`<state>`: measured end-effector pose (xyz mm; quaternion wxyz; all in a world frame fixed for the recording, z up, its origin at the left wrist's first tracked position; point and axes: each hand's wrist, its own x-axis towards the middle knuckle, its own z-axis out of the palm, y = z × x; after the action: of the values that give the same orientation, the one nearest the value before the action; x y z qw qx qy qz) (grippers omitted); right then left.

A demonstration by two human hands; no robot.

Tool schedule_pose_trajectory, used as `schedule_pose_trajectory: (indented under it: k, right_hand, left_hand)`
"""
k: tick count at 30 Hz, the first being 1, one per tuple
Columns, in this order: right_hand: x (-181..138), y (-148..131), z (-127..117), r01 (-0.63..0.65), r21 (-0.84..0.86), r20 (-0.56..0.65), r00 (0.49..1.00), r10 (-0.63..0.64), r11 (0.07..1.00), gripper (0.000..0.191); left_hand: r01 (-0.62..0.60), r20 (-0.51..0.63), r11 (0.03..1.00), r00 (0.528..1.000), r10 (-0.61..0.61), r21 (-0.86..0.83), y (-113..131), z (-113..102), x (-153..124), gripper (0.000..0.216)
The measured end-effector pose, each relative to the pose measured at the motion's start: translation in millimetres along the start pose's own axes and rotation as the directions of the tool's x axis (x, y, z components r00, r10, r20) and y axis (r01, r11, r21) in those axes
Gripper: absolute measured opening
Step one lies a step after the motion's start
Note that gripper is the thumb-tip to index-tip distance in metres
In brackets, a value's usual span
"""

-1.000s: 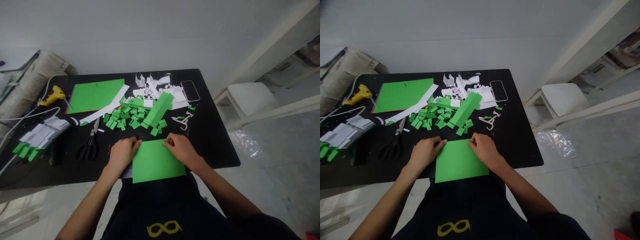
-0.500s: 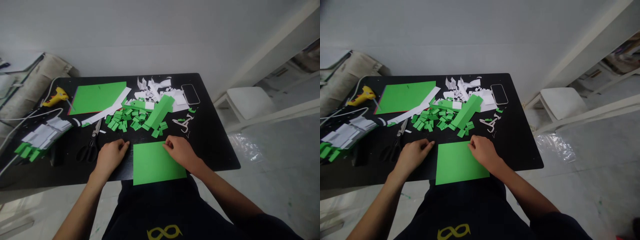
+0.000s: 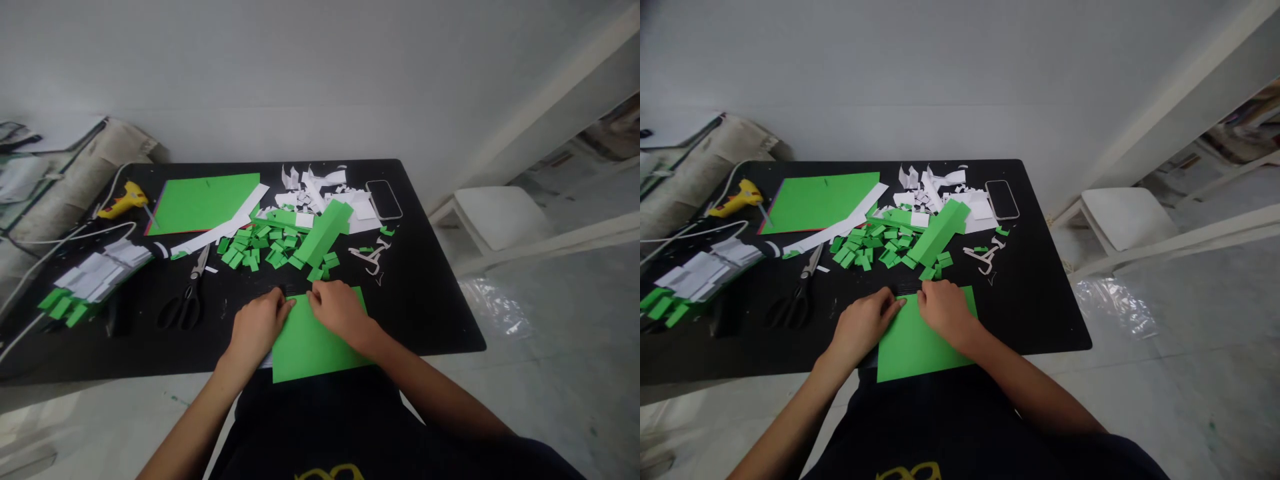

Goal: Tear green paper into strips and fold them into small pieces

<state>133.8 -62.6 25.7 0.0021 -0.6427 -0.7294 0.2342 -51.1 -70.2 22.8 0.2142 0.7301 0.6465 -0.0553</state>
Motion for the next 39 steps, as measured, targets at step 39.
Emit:
schedule_pose_trajectory:
  k: [39]
  right_hand:
    - [-21, 85, -24, -0.280, 0.112, -0.010, 0.959, 0.283, 0.954, 0.028]
  left_hand:
    - [-0.032, 0.124, 0.992, 0.992, 0.017, 0.121, -12, -24, 24, 0.043]
